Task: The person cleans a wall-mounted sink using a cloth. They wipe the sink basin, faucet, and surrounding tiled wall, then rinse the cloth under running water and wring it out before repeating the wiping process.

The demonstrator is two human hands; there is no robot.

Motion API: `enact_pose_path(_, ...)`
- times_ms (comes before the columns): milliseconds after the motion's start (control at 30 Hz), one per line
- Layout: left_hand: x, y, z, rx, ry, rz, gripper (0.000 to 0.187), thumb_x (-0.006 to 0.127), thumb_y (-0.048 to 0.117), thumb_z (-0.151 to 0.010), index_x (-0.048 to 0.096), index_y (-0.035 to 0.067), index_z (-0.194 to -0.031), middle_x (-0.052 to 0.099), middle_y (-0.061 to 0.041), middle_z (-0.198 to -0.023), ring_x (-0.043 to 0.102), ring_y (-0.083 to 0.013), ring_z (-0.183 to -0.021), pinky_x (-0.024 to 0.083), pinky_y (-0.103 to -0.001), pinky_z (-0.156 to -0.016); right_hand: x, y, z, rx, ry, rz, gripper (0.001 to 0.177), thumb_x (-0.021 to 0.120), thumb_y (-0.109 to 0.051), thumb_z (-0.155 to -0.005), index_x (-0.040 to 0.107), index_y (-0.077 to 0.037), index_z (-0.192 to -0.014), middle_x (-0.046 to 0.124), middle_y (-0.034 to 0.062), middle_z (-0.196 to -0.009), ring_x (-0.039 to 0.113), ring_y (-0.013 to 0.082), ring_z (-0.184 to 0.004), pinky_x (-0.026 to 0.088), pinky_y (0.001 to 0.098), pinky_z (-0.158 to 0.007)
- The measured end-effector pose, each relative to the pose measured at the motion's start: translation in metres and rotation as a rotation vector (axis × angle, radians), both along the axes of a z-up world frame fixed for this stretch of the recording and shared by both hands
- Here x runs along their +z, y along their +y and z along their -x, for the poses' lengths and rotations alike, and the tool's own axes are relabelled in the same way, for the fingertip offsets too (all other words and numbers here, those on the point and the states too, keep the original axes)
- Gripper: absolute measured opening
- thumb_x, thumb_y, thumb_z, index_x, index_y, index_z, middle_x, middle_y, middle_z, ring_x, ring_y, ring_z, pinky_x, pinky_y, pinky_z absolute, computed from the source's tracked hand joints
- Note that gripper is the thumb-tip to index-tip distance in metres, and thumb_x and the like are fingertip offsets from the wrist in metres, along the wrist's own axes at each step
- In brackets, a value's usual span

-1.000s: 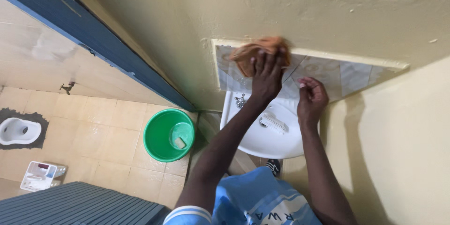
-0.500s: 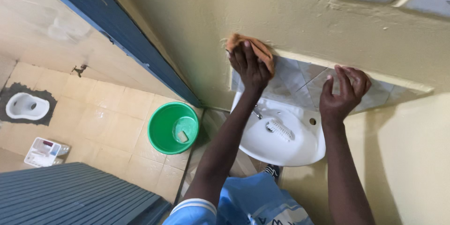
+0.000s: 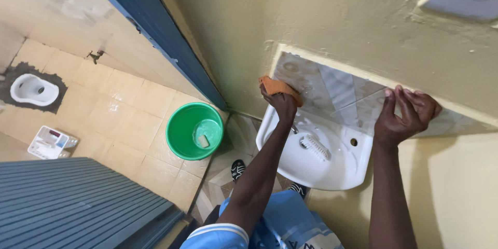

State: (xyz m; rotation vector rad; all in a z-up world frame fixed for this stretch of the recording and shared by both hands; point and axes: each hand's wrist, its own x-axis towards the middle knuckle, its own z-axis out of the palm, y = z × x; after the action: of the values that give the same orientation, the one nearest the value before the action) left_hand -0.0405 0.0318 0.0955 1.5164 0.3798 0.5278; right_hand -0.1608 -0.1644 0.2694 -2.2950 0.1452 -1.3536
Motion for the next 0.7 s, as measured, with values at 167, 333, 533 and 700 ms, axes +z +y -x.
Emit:
enact_pose_path(167, 0.054, -0.028, -0.004, -0.030, -0.267, -0.024, 0.087, 0.050, 0.007, -0.091, -0.002, -0.008, -0.159, 0.001, -0.032, -0.168, 0.004, -0.0448, -0.160, 0.004, -0.052, -0.131, -0.014, -0.006, -0.006, -0.039, -0.042, 0.072, 0.020, 0.090, -0.001, -0.099, 0.086, -0.009, -0.117, 0.058, 0.0045, -0.113, 0.051, 0.0222, -0.118, 0.048, 0.0357, -0.102)
enact_pose_path(333, 0.084, -0.037, -0.013, 0.092, -0.234, -0.389, 0.081, 0.055, 0.011, -0.091, 0.016, -0.007, -0.159, 0.013, -0.027, -0.168, 0.010, -0.0409, -0.160, 0.008, -0.049, -0.134, -0.018, -0.014, -0.006, -0.041, -0.023, 0.069, 0.020, 0.090, -0.002, -0.097, 0.086, -0.012, -0.114, 0.057, 0.0031, -0.112, 0.051, 0.0232, -0.122, 0.050, 0.0351, -0.100)
enact_pose_path(533, -0.007, -0.024, -0.020, 0.079, -0.169, -0.218, 0.070, 0.055, 0.012, -0.099, 0.022, -0.007, -0.158, 0.008, -0.030, -0.168, 0.008, -0.0429, -0.160, 0.012, -0.049, -0.133, -0.008, -0.008, -0.007, -0.045, -0.014, 0.076, 0.016, 0.091, -0.004, -0.100, 0.084, -0.013, -0.110, 0.056, 0.0018, -0.107, 0.050, 0.0218, -0.116, 0.048, 0.0352, -0.096)
enact_pose_path(700, -0.084, -0.020, -0.031, 0.095, -0.001, -0.203, 0.066, 0.052, 0.013, -0.102, 0.023, -0.004, -0.158, 0.006, -0.031, -0.169, 0.007, -0.0439, -0.161, 0.011, -0.051, -0.133, -0.002, -0.010, -0.012, -0.031, -0.037, 0.154, 0.023, 0.090, -0.002, -0.095, 0.083, -0.015, -0.113, 0.060, -0.0033, -0.099, 0.048, 0.0222, -0.112, 0.045, 0.0404, -0.099)
